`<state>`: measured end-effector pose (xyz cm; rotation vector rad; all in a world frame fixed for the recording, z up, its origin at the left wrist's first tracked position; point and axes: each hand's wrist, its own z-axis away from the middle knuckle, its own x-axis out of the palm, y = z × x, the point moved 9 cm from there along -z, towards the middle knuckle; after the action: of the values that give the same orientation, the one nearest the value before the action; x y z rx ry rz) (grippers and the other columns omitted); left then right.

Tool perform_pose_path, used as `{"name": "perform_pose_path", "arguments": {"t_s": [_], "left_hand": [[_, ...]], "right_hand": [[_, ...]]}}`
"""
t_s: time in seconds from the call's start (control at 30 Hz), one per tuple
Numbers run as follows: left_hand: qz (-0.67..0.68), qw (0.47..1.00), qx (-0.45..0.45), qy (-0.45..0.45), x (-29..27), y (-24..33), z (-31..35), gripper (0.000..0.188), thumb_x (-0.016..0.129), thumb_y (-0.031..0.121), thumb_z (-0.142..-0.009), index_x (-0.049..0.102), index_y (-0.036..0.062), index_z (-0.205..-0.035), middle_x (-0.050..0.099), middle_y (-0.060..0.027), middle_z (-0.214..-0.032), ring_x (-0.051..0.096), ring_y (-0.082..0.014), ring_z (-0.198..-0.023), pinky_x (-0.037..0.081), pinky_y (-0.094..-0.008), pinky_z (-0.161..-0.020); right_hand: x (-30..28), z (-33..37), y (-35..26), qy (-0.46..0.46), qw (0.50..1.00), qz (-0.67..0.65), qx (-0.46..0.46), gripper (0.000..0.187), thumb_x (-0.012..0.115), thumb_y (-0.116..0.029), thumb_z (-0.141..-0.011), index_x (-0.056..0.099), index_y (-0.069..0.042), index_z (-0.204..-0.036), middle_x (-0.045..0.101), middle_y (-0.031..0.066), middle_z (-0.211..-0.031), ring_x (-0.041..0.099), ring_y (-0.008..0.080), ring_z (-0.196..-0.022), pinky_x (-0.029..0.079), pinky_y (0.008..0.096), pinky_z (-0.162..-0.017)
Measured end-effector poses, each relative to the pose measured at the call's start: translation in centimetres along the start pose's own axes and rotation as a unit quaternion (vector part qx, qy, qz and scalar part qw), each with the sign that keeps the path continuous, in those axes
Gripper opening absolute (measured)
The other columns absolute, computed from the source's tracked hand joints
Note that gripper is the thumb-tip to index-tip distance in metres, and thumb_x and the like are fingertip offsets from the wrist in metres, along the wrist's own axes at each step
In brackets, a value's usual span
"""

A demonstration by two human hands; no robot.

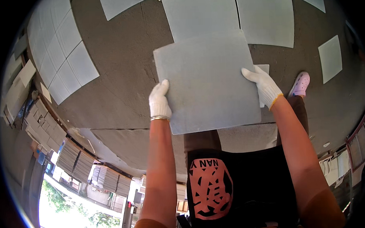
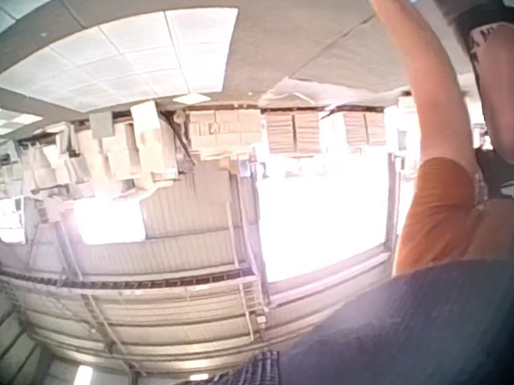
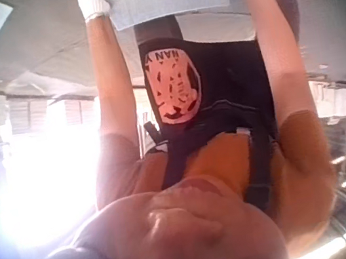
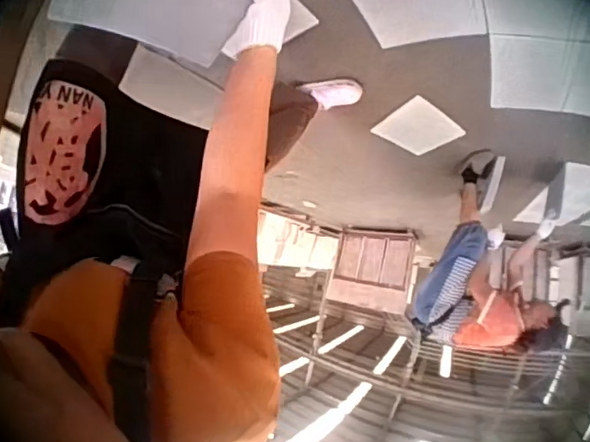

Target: The person places square tiles on the floor in a grid pattern, retrieves additional tiles from a stack, and continues arranging them. Another worker is also seen placing tiles nearby.

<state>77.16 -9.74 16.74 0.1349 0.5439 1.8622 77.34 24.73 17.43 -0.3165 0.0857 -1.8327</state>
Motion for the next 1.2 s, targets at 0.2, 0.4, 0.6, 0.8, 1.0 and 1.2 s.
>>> {"name": "perform_pose_path", "arguments": {"t_s": [0.2,0.4,0.6,0.8,1.0,1.2], "left_hand": [[0.02,0.996,0.042,0.07,-10.3,11.3,-3.2,0.042,0.064,0.025,-0.092,0.06,-0.0054,-0.12,0.065,-0.0149,-0.118,0.063,-0.027,-0.104,0.047,-0.037,-0.096],[0.119,0.984,0.108,0.082,-9.5,16.2,-4.2,0.046,0.059,0.03,-0.096,0.056,-0.0052,-0.124,0.062,-0.0156,-0.122,0.06,-0.027,-0.11,0.047,-0.0376,-0.096],[0.151,0.983,0.068,0.077,-9.7,10.8,-5.0,0.041,0.061,0.027,-0.093,0.061,-0.007,-0.117,0.064,-0.017,-0.117,0.062,-0.0282,-0.105,0.049,-0.0391,-0.094],[0.039,0.998,0.003,0.053,-11.0,4.9,-6.4,0.039,0.057,0.02,-0.095,0.057,-0.0082,-0.122,0.065,-0.0143,-0.114,0.063,-0.0228,-0.102,0.049,-0.0374,-0.091],[-0.048,0.998,0.037,0.025,-14.0,8.9,-14.4,0.044,0.056,0.022,-0.094,0.055,-0.0087,-0.126,0.064,-0.0139,-0.117,0.061,-0.0213,-0.103,0.047,-0.0348,-0.092],[-0.163,0.975,0.151,0.009,-14.3,16.7,-25.7,0.053,0.062,0.028,-0.089,0.056,-0.0078,-0.128,0.064,-0.0175,-0.12,0.06,-0.0228,-0.109,0.045,-0.0312,-0.094]], "right_hand": [[15.4,-3.1,-9.2,-0.195,0.954,0.204,-0.099,0.057,0.06,-0.035,-0.094,0.045,-0.001,-0.138,0.056,0.0133,-0.131,0.054,0.0231,-0.12,0.044,0.0391,-0.101],[22.6,-3.9,-18.5,-0.247,0.956,0.11,-0.116,0.044,0.063,-0.019,-0.092,0.053,0.0,-0.13,0.061,0.0161,-0.124,0.058,0.0292,-0.111,0.046,0.0428,-0.096],[18.6,-3.0,-14.5,-0.107,0.968,0.209,-0.084,0.053,0.06,-0.036,-0.094,0.049,-0.001,-0.133,0.061,0.0137,-0.123,0.061,0.0236,-0.108,0.048,0.0365,-0.093],[14.6,-7.5,-5.3,0.015,0.987,0.136,-0.082,0.05,0.065,-0.03,-0.091,0.056,0.006,-0.126,0.063,0.011,-0.116,0.057,0.018,-0.105,0.043,0.0325,-0.094],[19.4,-13.3,-3.9,0.044,0.991,0.093,-0.086,0.052,0.065,-0.034,-0.091,0.058,0.006,-0.122,0.062,0.0087,-0.109,0.055,0.0157,-0.099,0.043,0.031,-0.09],[23.5,-21.1,-6.0,0.077,0.972,0.071,-0.212,0.055,0.067,-0.037,-0.089,0.057,0.006,-0.123,0.062,0.0084,-0.11,0.054,0.0142,-0.101,0.041,0.0294,-0.092]]}}
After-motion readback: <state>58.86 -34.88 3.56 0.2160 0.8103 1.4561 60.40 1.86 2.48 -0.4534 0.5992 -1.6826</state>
